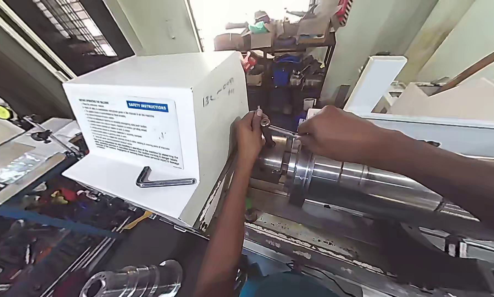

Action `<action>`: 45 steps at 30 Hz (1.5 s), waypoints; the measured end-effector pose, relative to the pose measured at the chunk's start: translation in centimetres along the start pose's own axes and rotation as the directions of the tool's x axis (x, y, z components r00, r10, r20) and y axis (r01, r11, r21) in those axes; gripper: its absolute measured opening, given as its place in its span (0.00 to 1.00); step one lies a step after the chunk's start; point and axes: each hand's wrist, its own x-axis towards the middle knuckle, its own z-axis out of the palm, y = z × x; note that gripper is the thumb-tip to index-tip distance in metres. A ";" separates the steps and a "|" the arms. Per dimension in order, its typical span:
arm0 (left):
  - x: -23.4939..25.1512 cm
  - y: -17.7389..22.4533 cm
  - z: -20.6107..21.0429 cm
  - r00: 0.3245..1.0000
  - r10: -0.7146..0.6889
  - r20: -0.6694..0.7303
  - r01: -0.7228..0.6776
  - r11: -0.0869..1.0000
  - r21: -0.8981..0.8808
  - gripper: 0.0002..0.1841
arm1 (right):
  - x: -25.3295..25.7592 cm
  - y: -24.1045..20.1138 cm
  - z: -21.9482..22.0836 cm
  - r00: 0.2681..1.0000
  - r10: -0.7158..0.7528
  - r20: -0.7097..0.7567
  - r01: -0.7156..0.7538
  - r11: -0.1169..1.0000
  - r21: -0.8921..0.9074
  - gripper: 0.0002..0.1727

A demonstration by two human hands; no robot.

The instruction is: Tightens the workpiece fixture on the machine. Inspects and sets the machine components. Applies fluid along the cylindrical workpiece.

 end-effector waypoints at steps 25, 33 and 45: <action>-0.7 -3.8 0.6 0.963 0.231 0.139 -0.192 0.950 -0.246 0.16 | -5.5 -0.9 6.6 0.909 0.301 -0.287 -0.269 0.952 0.144 0.15; -1.1 -4.2 1.3 0.972 0.231 0.043 -0.218 0.954 -0.204 0.20 | -3.1 1.4 8.2 0.560 0.572 -0.600 -0.335 0.818 0.467 0.30; -1.2 -4.3 1.6 0.975 0.217 -0.046 -0.221 0.956 -0.194 0.21 | 1.3 5.1 8.6 -0.010 0.557 -0.831 -0.359 0.773 0.523 0.21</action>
